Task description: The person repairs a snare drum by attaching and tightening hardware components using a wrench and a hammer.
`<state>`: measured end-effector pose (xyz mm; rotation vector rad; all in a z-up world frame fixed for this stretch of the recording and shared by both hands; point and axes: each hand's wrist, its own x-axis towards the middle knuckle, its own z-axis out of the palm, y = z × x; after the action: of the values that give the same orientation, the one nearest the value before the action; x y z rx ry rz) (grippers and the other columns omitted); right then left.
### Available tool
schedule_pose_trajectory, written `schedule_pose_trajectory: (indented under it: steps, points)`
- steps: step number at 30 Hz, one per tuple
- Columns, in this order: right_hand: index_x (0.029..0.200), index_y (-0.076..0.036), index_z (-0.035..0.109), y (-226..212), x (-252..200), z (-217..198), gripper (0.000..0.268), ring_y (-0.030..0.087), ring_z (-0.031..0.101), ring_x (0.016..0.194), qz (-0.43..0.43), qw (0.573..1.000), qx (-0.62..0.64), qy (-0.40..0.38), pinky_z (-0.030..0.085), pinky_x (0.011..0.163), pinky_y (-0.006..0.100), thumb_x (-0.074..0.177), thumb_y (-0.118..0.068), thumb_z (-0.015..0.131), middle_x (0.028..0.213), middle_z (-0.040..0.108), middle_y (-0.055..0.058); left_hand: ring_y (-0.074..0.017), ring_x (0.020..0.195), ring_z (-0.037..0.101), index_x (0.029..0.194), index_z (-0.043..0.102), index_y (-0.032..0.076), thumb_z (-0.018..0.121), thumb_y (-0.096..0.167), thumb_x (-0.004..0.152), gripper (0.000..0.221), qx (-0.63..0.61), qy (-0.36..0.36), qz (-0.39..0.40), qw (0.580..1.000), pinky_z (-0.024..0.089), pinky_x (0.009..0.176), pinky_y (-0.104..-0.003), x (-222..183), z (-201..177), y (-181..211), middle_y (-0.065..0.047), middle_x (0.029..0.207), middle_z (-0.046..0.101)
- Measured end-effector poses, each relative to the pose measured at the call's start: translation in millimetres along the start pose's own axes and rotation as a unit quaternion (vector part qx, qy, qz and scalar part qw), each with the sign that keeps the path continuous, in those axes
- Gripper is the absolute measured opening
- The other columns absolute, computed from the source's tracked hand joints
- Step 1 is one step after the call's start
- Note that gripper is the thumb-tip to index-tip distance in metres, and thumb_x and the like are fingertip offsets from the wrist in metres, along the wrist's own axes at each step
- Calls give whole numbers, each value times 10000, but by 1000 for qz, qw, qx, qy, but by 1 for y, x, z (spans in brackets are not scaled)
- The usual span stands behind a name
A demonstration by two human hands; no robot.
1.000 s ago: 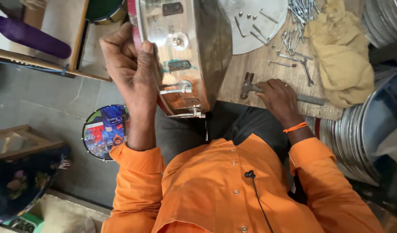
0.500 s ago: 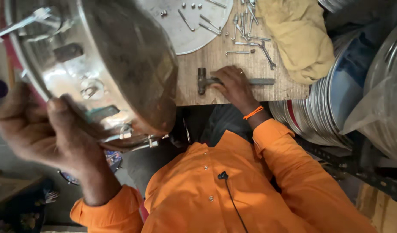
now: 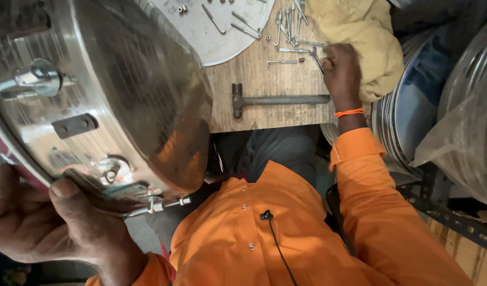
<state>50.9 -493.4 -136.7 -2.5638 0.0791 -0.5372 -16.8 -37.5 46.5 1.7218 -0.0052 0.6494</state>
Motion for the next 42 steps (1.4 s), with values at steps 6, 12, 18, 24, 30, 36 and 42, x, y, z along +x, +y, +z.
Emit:
schedule_pose_trajectory:
  steps: [6, 12, 18, 24, 30, 36, 42]
  points:
    - [1036, -50, 729, -15, 6, 2, 212, 351, 684, 963, 47, 998, 20, -25, 541, 842, 415, 863, 73, 711, 1016, 702, 160, -127, 991, 677, 1407, 394, -39, 796, 277, 1127, 583, 4, -4, 11, 1000, 558, 906, -210, -16, -2, -2, -109, 1116, 632]
    - [1032, -36, 738, -5, 22, -1, 191, 317, 720, 942, 58, 998, 35, 14, 562, 835, 389, 880, 71, 696, 1001, 722, 150, -76, 797, 623, 1381, 454, -34, 832, 331, 1033, 630, 48, 5, -17, 999, 517, 764, -163, -13, -4, -3, -64, 923, 613]
    - [1041, -26, 750, 26, 31, 0, 267, 259, 756, 931, 77, 995, 54, 17, 585, 847, 344, 858, 124, 628, 994, 754, 142, -107, 843, 609, 1412, 424, -67, 821, 301, 1098, 626, 22, 16, -1, 1000, 504, 787, -199, -13, -2, -7, -90, 971, 601]
    - [1048, -35, 730, 29, 42, 4, 240, 232, 749, 945, 83, 990, 114, -6, 589, 848, 329, 872, 102, 644, 1002, 749, 119, -102, 806, 665, 1413, 479, -80, 829, 373, 1061, 672, 6, 24, -15, 1000, 511, 738, -196, -1, 6, 2, -83, 887, 654]
    - [984, -72, 707, -1, 43, 9, 173, 326, 674, 938, -46, 996, -14, -75, 541, 820, 416, 847, -24, 802, 944, 705, 105, -131, 786, 618, 1417, 494, -101, 815, 348, 1116, 629, 44, 41, -6, 998, 483, 716, -213, -17, -9, -10, -88, 851, 578]
    - [987, -94, 696, 16, 48, 1, 158, 304, 670, 948, 76, 987, 14, -138, 527, 820, 422, 889, -108, 819, 975, 697, 90, -130, 797, 634, 1412, 495, -100, 806, 352, 1109, 627, 57, 26, 8, 998, 501, 725, -213, -4, -1, 8, -85, 865, 593]
    - [1194, -79, 690, 40, 58, 4, 305, 373, 606, 1123, -97, 989, -108, -7, 476, 973, 473, 899, -37, 756, 1179, 660, 156, -127, 803, 638, 1407, 489, -96, 805, 349, 1104, 624, 61, 17, 10, 998, 507, 733, -211, -1, 7, 19, -84, 877, 599]
